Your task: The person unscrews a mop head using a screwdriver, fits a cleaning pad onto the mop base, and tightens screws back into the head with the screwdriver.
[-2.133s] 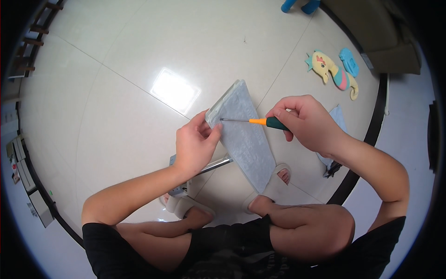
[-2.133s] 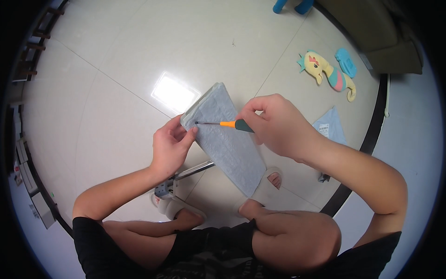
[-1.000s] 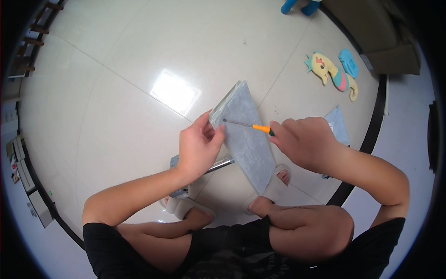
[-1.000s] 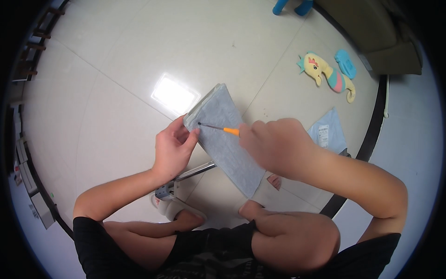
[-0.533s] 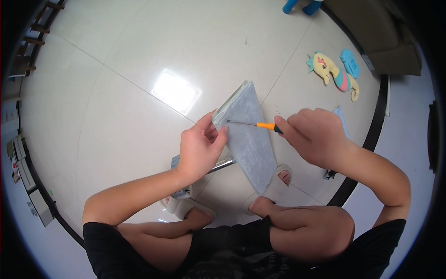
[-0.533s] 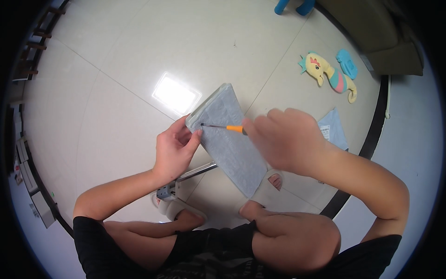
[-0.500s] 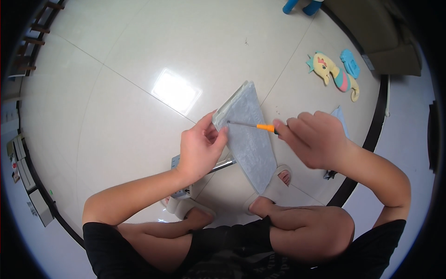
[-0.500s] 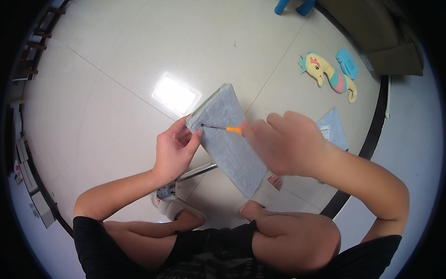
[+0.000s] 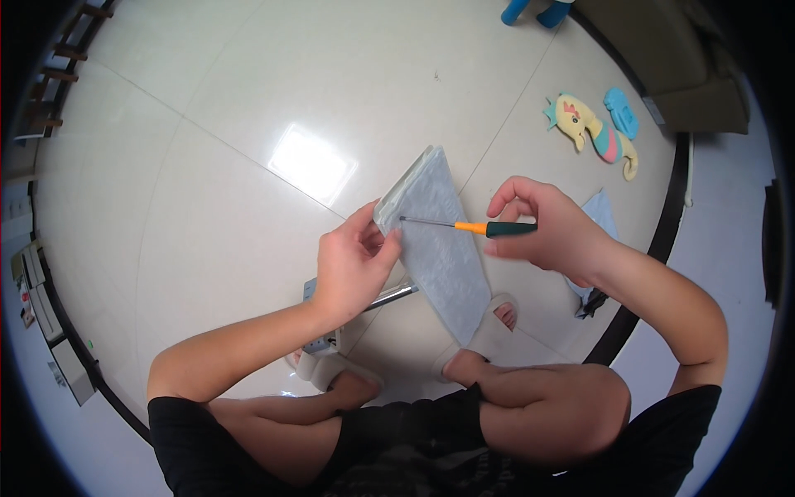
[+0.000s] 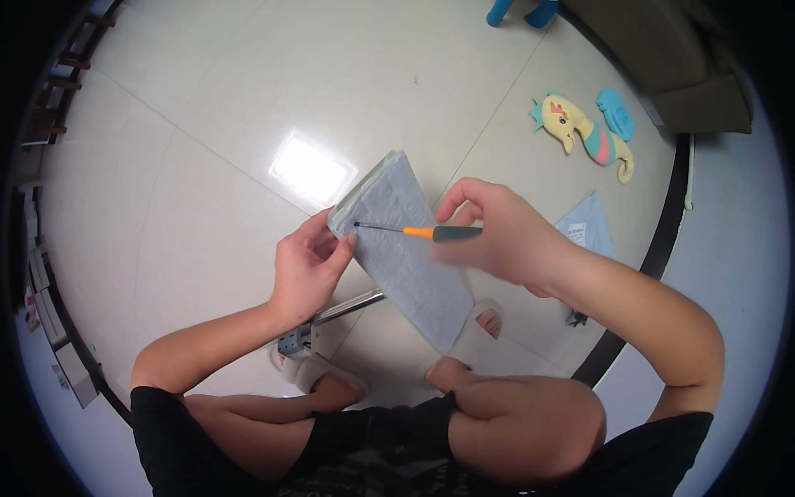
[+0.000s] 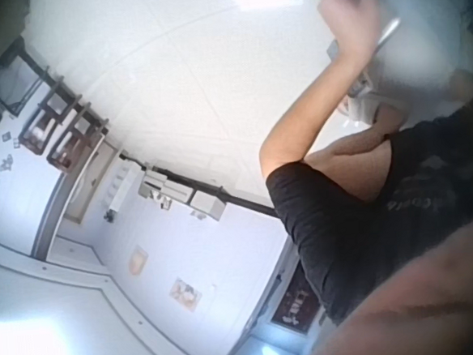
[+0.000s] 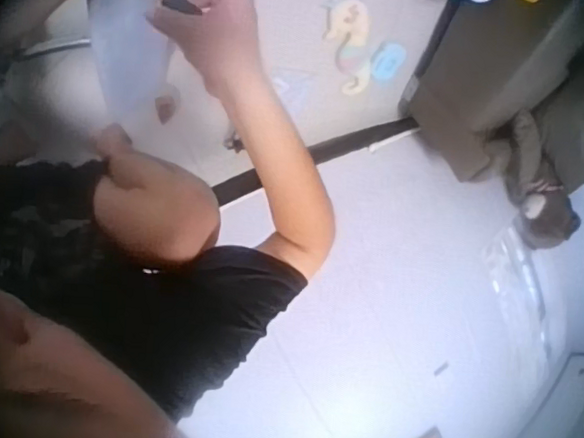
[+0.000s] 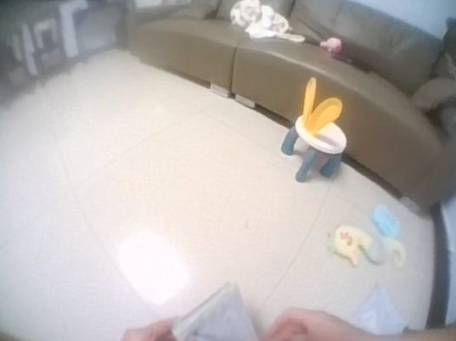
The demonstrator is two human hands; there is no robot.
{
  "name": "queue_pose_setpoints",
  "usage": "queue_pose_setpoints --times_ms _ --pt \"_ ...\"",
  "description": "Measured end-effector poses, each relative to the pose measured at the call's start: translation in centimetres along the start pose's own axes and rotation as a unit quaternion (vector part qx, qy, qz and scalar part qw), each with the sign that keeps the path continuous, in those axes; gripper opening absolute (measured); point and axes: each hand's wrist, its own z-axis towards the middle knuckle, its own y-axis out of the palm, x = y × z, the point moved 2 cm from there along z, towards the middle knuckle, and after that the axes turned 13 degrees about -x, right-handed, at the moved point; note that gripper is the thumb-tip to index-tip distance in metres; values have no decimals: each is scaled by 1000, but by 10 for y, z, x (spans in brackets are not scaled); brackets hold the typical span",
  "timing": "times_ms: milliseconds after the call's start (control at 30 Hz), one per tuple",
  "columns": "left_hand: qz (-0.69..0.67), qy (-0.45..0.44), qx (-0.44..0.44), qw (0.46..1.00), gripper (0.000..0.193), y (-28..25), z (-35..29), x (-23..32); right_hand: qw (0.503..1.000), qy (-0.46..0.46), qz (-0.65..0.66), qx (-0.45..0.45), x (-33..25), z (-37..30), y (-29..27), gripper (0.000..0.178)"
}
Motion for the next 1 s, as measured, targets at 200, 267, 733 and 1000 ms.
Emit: queue_pose_setpoints --times_ms 200,267,733,1000 --pt "-2 1 -21 1000 41 -1 1 2 901 -191 -388 41 -7 -21 -2 9" --pt "0 -3 -32 999 41 0 2 5 741 -308 -593 58 -7 -29 -3 17" --pt "-16 24 -5 1000 43 6 3 -2 994 46 86 -45 -11 -19 7 1" --pt "9 21 -21 1000 44 6 1 1 837 -235 -493 38 -11 -42 5 9"
